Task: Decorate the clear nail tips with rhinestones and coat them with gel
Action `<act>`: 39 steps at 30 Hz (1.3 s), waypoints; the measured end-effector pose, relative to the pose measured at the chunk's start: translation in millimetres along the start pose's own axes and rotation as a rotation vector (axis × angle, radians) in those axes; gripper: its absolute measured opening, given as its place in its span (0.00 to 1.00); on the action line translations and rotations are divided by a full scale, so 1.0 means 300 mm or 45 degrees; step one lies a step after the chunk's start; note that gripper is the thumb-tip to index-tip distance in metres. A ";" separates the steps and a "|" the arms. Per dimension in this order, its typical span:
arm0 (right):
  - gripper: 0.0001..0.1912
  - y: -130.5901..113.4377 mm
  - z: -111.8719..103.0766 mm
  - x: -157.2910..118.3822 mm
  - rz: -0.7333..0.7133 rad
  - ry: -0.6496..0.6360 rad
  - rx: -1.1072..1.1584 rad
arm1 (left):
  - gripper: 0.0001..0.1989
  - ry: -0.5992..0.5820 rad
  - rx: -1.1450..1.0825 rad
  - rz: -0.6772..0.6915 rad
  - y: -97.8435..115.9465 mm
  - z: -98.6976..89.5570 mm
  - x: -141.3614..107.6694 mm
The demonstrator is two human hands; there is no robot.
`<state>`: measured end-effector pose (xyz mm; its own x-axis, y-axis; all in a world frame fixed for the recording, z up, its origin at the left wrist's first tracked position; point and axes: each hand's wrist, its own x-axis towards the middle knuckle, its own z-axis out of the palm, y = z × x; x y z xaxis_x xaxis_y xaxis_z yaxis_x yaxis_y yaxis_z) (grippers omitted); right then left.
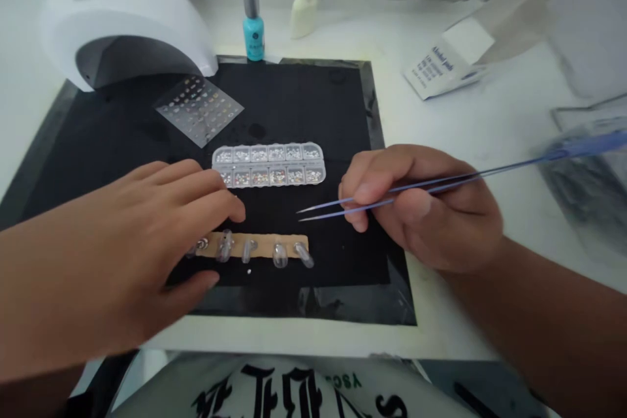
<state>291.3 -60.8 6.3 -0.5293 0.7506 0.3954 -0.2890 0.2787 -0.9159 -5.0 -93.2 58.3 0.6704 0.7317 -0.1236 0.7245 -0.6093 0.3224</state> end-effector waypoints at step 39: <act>0.08 -0.045 0.348 -0.173 0.253 0.220 -0.818 | 0.04 -0.398 -0.040 -0.152 -0.046 0.021 0.106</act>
<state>239.4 -166.0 5.4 -0.3735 0.8939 0.2478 0.3584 0.3854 -0.8503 7.4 -63.5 44.1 0.6014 0.6652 -0.4425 0.7988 -0.5115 0.3167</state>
